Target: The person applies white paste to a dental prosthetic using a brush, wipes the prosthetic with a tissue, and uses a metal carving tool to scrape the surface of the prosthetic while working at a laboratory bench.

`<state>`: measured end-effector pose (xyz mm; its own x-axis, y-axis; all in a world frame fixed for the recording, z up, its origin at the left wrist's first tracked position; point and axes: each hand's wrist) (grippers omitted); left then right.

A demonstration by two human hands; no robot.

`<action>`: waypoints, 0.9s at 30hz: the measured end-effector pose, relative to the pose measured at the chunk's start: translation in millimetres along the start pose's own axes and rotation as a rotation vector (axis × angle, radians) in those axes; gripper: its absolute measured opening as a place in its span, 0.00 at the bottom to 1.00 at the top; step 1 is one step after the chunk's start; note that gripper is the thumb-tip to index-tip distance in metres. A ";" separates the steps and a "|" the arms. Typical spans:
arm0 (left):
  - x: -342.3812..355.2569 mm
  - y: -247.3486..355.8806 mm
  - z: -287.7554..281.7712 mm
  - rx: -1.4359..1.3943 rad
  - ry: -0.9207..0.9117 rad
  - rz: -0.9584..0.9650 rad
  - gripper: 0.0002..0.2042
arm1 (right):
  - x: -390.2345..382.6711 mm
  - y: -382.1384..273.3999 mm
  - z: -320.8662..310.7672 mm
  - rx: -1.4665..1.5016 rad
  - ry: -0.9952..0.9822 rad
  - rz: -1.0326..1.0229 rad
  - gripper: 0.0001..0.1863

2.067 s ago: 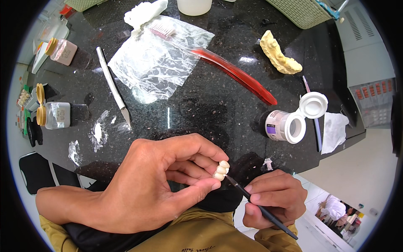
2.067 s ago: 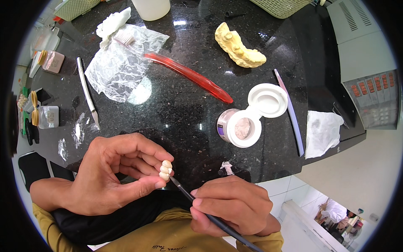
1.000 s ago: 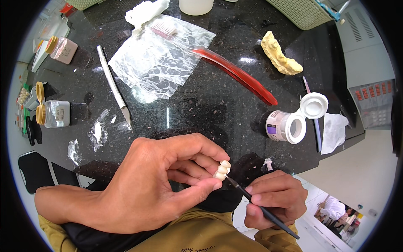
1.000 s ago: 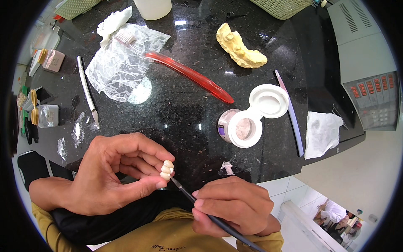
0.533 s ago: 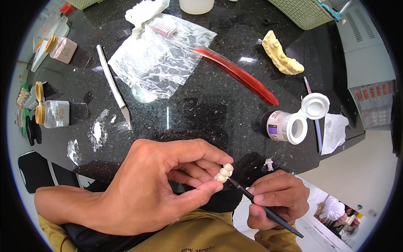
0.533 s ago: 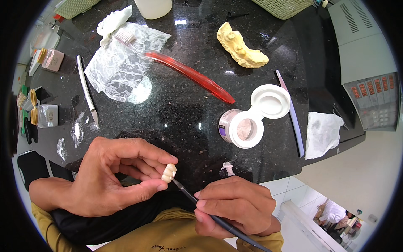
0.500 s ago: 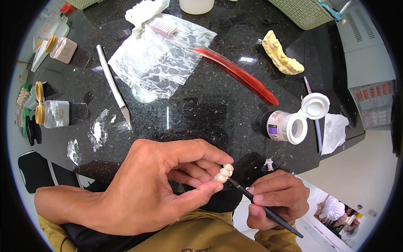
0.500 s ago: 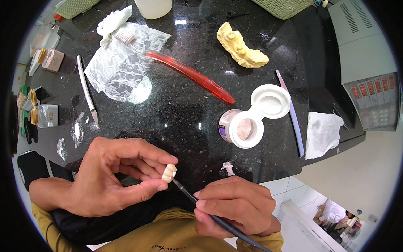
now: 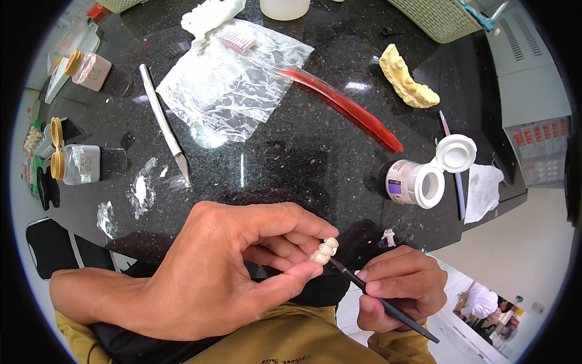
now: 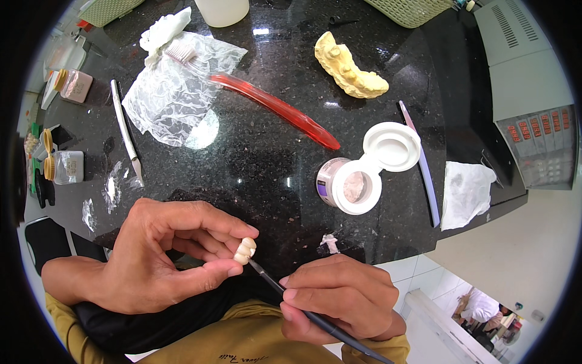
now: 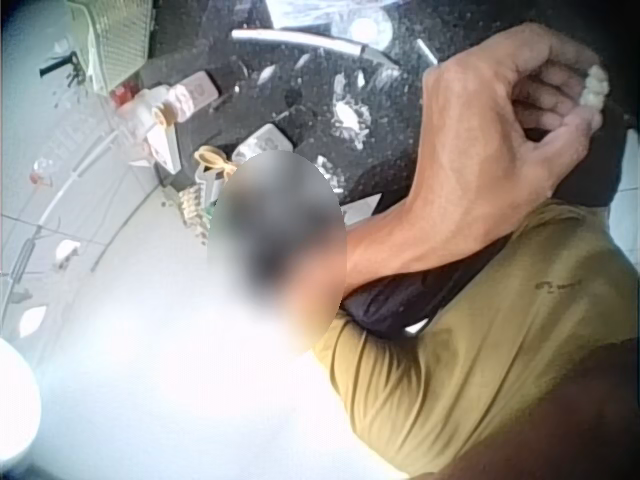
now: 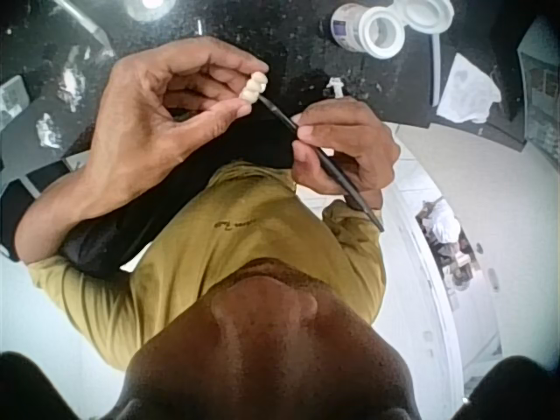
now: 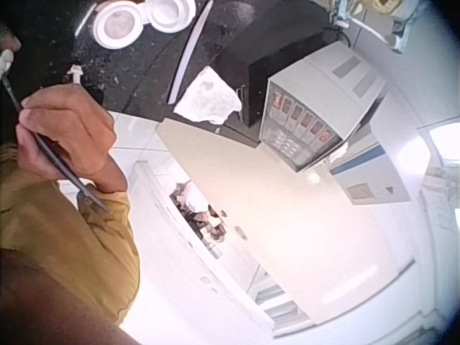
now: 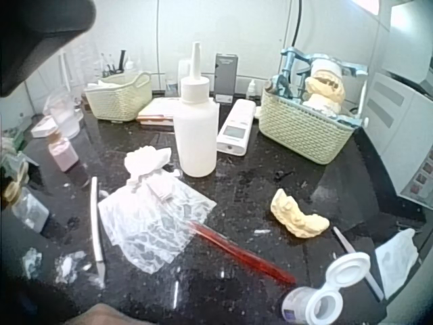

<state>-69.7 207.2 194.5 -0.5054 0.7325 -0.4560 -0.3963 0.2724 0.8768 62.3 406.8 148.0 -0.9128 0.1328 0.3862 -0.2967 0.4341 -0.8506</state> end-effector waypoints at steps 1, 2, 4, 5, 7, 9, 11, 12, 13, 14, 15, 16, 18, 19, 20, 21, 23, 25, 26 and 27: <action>0.5 0.3 0.0 0.007 -0.001 0.004 0.17 | -0.5 0.2 -0.2 -0.001 0.004 -0.001 0.13; 0.9 0.2 0.1 0.003 -0.001 0.004 0.17 | -1.4 0.5 -0.5 -0.002 0.008 -0.003 0.13; 0.9 -0.4 0.8 -0.004 0.003 0.005 0.17 | -1.6 0.6 -0.7 -0.002 0.010 -0.006 0.14; 0.4 -0.3 1.1 0.002 0.007 0.006 0.17 | -1.0 0.4 -0.5 -0.002 0.008 -0.009 0.13; -0.3 0.2 1.4 0.013 0.013 0.011 0.17 | -0.9 0.2 -0.3 0.001 0.011 -0.010 0.13; -0.4 0.4 0.9 0.015 0.009 0.014 0.17 | -1.8 0.0 -0.1 0.005 0.023 -0.008 0.13; -0.1 0.1 0.5 0.015 0.006 0.013 0.17 | -2.1 0.2 -0.1 0.005 0.020 -0.005 0.13; 0.0 0.0 0.2 0.014 0.004 0.012 0.17 | -2.2 0.3 0.0 0.005 0.018 -0.004 0.13; 0.1 0.0 0.0 0.013 0.002 0.011 0.17 | -2.1 0.0 -0.1 0.003 0.013 0.000 0.13; 0.1 0.3 0.1 0.012 0.002 0.011 0.17 | -2.0 -0.6 -0.3 0.002 0.008 0.004 0.13; 0.0 0.7 0.2 0.011 0.002 0.010 0.17 | -1.9 -0.9 -0.3 0.000 0.003 0.008 0.13; 0.0 1.0 0.4 0.011 0.003 0.010 0.17 | -2.2 -1.1 -0.5 -0.001 0.003 0.008 0.13; 0.2 0.3 0.0 0.011 -0.001 0.010 0.17 | -2.6 -1.3 -0.6 -0.002 0.005 0.008 0.13; 0.4 0.2 -0.1 0.011 -0.003 0.011 0.17 | -2.8 -1.2 -0.7 -0.003 0.010 0.006 0.13; 0.6 0.2 -0.2 0.011 -0.004 0.012 0.17 | -3.0 -1.0 -0.7 -0.004 0.015 0.004 0.13; 0.7 0.3 -0.2 0.012 -0.004 0.013 0.17 | -3.2 -0.9 -0.8 -0.005 0.020 0.002 0.13; 0.5 0.3 -0.3 0.009 -0.002 0.011 0.17 | -1.8 -1.4 -1.0 -0.001 0.001 0.005 0.13; 0.5 0.5 -0.7 0.004 -0.002 0.006 0.17 | -1.5 -1.5 -0.6 -0.002 -0.001 0.006 0.13; 0.6 0.7 -1.0 0.005 -0.003 0.007 0.17 | -2.0 -1.3 0.1 -0.004 0.005 0.005 0.13; 0.8 1.0 -1.2 0.006 -0.004 0.008 0.17 | -2.5 -1.1 0.6 -0.006 0.012 0.005 0.13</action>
<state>-71.4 207.4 194.8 -0.5051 0.7374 -0.4485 -0.3877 0.2704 0.8812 64.8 405.5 147.7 -0.9109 0.1457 0.3861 -0.2902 0.4391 -0.8503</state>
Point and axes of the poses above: each hand's wrist, its own x-axis towards the middle knuckle, its own z-axis out of the palm, y = z × x, and after that the axes turned 7 degrees about -x, right-handed
